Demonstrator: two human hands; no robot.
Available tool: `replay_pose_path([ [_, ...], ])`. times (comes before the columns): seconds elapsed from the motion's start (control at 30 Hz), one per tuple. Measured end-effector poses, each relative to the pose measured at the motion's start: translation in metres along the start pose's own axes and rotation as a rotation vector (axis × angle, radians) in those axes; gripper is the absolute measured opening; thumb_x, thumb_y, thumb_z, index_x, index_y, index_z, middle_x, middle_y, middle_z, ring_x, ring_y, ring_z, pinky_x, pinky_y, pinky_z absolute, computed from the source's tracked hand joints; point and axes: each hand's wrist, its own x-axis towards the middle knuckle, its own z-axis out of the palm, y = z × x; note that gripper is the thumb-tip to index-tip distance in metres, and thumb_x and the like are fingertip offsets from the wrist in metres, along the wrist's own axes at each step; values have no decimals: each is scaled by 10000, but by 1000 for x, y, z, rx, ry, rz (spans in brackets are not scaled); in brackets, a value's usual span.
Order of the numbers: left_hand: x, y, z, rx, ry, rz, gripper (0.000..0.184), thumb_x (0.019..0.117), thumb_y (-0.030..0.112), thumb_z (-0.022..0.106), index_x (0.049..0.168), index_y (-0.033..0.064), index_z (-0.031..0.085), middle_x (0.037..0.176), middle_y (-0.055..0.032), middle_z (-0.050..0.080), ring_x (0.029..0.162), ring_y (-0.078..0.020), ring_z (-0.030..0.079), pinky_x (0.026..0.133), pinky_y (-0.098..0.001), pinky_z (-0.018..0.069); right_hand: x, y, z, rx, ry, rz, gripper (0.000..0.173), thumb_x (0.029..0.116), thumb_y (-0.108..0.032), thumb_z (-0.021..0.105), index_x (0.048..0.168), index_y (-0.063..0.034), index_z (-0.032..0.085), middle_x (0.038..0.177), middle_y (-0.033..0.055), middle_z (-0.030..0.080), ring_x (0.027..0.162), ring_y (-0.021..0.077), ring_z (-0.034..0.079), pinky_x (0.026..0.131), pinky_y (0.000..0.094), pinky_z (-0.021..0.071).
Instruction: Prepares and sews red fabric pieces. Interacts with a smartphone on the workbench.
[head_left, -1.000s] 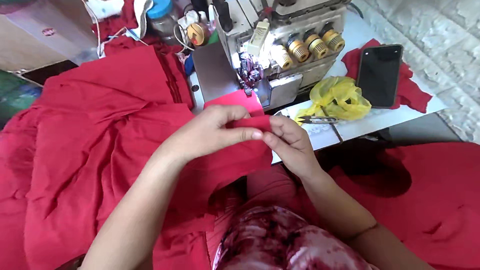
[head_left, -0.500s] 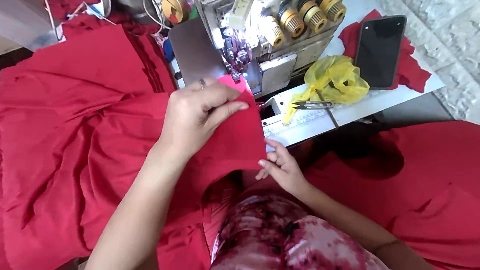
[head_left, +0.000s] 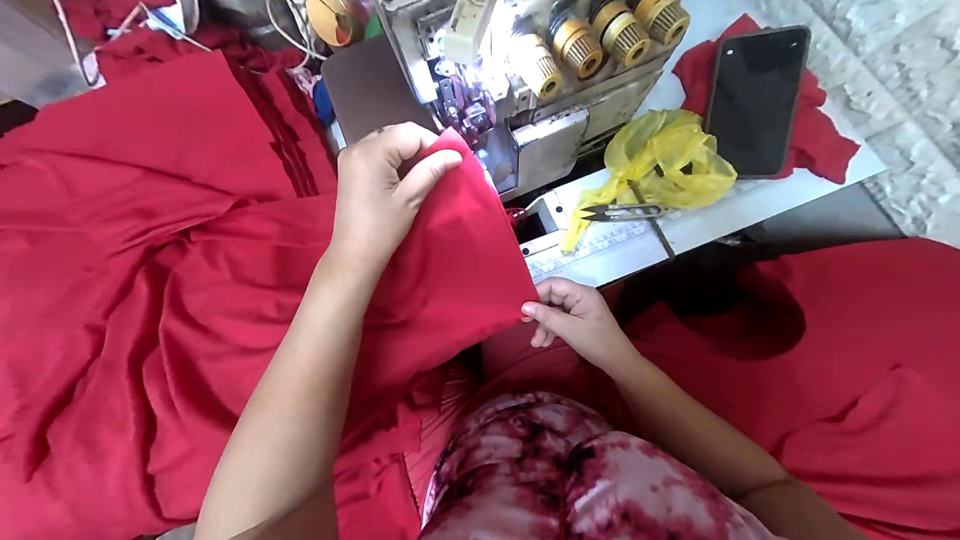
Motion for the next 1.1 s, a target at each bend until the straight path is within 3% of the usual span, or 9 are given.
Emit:
replay_pose_path([
  [0.2, -7, -10, -8, -88, -70, 84, 208, 1005, 238, 660, 1048, 42, 716, 987, -16, 712, 903, 7, 640, 838, -180, 504, -7, 6, -4, -135, 41, -66, 133, 962, -112, 665, 940, 8, 718, 784, -24, 720, 602, -17, 649, 566, 152, 567],
  [0.3, -5, 5, -6, -77, -18, 77, 182, 983, 188, 672, 993, 15, 725, 934, -27, 704, 862, 31, 617, 814, -138, 480, -8, 10, -7, -181, 57, -126, 152, 952, -147, 686, 884, -12, 708, 742, -45, 704, 587, -37, 636, 560, 137, 557],
  [0.5, 0, 0, 1, -43, -47, -40, 158, 967, 208, 681, 992, 62, 737, 951, 2, 711, 901, 39, 620, 839, -144, 469, -11, 16, -10, -278, -18, -266, 228, 1025, -155, 578, 956, 37, 680, 829, 15, 698, 657, -29, 638, 625, 137, 562],
  [0.6, 1, 5, -5, 3, -151, -53, 198, 1023, 195, 583, 1069, 88, 743, 1017, -11, 717, 981, -12, 631, 910, -204, 474, -15, 20, -10, -333, -59, -334, 257, 1046, -168, 550, 956, 42, 667, 842, 51, 694, 677, 0, 647, 644, 151, 566],
  [0.7, -3, 15, -9, 83, -199, -98, 224, 1042, 197, 541, 1051, 73, 728, 978, -27, 701, 930, -53, 628, 865, -254, 481, -22, 23, -10, -342, -133, -396, 276, 1041, -201, 570, 925, 26, 677, 861, 76, 684, 753, 30, 655, 721, 160, 561],
  [0.83, -10, 13, -1, 121, -117, -127, 105, 944, 197, 696, 978, 98, 712, 895, -4, 689, 849, -76, 628, 788, -284, 493, -28, 30, -9, -286, -204, -431, 311, 1040, -258, 588, 902, 12, 653, 861, 86, 672, 806, 35, 633, 763, 152, 525],
  [0.9, -13, -5, 11, 147, -30, -42, 125, 934, 222, 700, 1021, 133, 696, 909, 23, 681, 848, -63, 633, 766, -258, 522, -28, 31, -8, -280, -204, -441, 318, 1045, -265, 582, 904, 14, 642, 880, 90, 669, 838, 38, 630, 787, 152, 519],
  [1.0, -15, -24, 27, 201, 75, 53, 235, 962, 221, 672, 1146, 83, 619, 998, -45, 651, 900, -129, 635, 783, -280, 536, -24, 22, -8, -198, -215, -451, 251, 1042, -228, 589, 928, -6, 617, 1026, 98, 691, 1087, 75, 642, 969, 213, 517],
  [1.1, 0, 1, 18, 233, -13, -98, 252, 974, 148, 624, 1144, -32, 575, 1063, -199, 639, 979, -304, 643, 841, -441, 529, -18, 3, -9, 39, -221, -365, 122, 1003, -164, 635, 915, -81, 626, 1060, 13, 688, 973, 4, 665, 813, 175, 576],
])
